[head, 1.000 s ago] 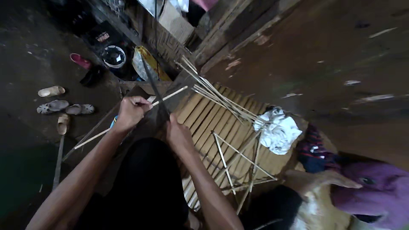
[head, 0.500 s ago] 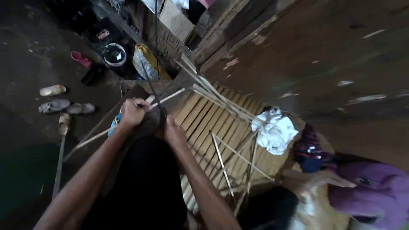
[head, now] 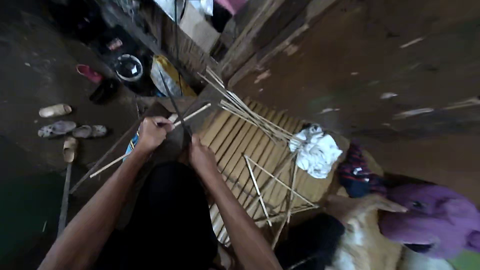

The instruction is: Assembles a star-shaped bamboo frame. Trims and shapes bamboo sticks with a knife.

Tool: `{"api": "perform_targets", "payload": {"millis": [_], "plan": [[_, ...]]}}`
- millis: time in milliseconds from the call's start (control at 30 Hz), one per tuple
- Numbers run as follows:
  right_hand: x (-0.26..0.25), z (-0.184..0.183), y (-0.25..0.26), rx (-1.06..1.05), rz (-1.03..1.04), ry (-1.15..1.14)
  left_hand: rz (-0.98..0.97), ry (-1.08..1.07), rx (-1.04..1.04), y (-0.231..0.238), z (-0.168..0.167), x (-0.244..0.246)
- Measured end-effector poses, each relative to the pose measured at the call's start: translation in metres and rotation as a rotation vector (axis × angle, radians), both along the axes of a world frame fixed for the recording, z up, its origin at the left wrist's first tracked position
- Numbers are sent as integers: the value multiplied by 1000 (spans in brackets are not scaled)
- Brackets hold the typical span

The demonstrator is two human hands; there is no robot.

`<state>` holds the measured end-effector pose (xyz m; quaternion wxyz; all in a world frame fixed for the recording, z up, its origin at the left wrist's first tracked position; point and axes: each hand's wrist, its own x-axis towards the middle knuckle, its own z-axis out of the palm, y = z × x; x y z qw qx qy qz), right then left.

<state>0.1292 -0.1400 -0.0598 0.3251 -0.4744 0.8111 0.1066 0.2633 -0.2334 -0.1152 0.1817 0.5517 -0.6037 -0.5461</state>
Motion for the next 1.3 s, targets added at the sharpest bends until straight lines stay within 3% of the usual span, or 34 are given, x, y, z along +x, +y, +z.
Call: {"api": "perform_targets", "payload": {"millis": [167, 467, 633, 767, 967, 1133, 1300], "plan": [[-10, -11, 5, -159, -74, -189, 37, 30, 93, -6, 1, -1], [0, -8, 11, -191, -61, -74, 12, -33, 50, -3, 3, 0], [-20, -22, 13, -301, -146, -329, 13, -2, 69, -5, 1, 1], [-12, -11, 16, -284, -31, -86, -1, -17, 74, -5, 3, 1], [-3, -2, 17, -590, -47, -51, -29, -57, 37, -3, 7, 1], [-4, -18, -3, -395, -24, -55, -32, -69, 43, -5, 9, 1], [-1, -21, -6, -348, -13, -32, -20, -65, 46, -3, 8, 0]]}}
